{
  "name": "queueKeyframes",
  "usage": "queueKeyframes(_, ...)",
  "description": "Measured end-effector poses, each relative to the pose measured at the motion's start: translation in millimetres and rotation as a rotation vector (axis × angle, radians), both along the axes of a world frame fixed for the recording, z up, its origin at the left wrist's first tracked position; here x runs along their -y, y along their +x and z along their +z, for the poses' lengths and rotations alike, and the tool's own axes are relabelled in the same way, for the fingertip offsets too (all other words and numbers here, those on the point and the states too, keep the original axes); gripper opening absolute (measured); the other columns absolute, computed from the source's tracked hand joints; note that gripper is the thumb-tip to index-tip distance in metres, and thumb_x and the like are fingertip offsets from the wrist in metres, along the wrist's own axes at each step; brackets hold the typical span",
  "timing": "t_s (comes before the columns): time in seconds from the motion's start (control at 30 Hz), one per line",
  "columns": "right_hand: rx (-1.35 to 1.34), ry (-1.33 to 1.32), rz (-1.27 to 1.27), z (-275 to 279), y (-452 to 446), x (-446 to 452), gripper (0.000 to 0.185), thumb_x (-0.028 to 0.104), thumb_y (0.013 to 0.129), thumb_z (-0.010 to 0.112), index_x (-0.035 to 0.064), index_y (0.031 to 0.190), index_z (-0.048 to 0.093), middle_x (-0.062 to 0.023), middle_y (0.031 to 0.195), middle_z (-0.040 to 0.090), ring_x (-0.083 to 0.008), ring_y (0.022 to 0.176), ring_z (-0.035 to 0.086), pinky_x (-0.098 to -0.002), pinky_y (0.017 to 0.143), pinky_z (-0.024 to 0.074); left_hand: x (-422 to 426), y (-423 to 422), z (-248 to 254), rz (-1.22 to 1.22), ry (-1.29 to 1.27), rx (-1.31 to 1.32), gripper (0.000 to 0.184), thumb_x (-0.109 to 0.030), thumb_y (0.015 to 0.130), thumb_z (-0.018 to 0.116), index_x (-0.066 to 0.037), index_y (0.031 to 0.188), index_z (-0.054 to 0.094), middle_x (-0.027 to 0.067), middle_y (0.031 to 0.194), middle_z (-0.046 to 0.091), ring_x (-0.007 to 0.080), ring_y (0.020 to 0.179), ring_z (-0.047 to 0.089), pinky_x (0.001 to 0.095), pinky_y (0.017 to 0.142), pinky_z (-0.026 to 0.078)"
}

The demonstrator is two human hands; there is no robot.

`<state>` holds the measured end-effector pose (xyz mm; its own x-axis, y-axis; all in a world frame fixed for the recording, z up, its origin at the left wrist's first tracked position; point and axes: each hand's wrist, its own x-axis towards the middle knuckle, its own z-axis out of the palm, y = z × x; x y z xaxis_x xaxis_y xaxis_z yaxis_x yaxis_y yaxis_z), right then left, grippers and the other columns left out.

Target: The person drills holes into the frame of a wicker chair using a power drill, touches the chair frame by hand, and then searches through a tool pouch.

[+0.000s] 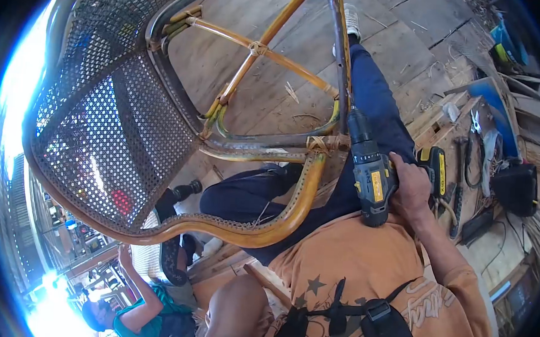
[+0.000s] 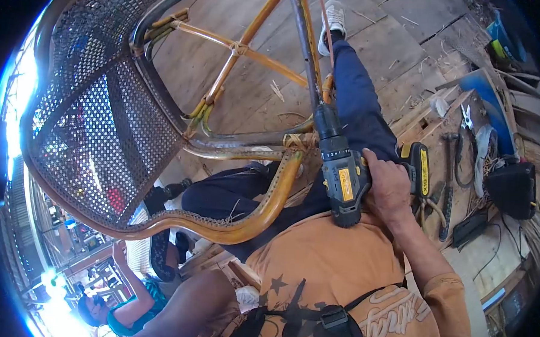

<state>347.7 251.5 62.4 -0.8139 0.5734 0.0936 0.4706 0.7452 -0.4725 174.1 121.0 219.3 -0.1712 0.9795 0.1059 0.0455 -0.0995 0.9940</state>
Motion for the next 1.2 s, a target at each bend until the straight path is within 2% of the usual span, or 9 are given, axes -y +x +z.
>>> queueKeyframes(0.27,-0.052,-0.029,0.013,5,2,0,0.051,0.002,0.066,0.056,0.005,0.117,0.052,-0.0053,0.071,0.052,-0.0224,0.069,0.054,-0.034,0.063,0.0408,6,-10,4,0.124,0.076,-0.07,0.049,-0.042,0.092,0.039,0.002,0.109,0.053,0.0179,0.101,0.058,0.0315,0.095,0.056,0.0412,0.086,0.043)
queueKeyframes(0.57,-0.028,-0.026,0.013,6,-3,0,0.054,0.005,0.064,0.059,0.0065,0.117,0.051,-0.0051,0.072,0.053,-0.0233,0.069,0.055,-0.035,0.064,0.0412,21,-27,17,0.277,0.102,-0.181,0.05,-0.044,0.092,0.038,0.001,0.107,0.053,0.018,0.101,0.058,0.0313,0.095,0.056,0.0417,0.085,0.043)
queueKeyframes(1.2,-0.012,-0.012,0.044,3,1,-2,0.053,0.003,0.066,0.056,0.0028,0.119,0.049,-0.0057,0.071,0.051,-0.0228,0.068,0.054,-0.0354,0.062,0.04,28,-29,26,0.537,0.216,-0.312,0.054,-0.049,0.092,0.034,0.001,0.103,0.053,0.0182,0.1,0.058,0.0309,0.093,0.057,0.0429,0.084,0.043)
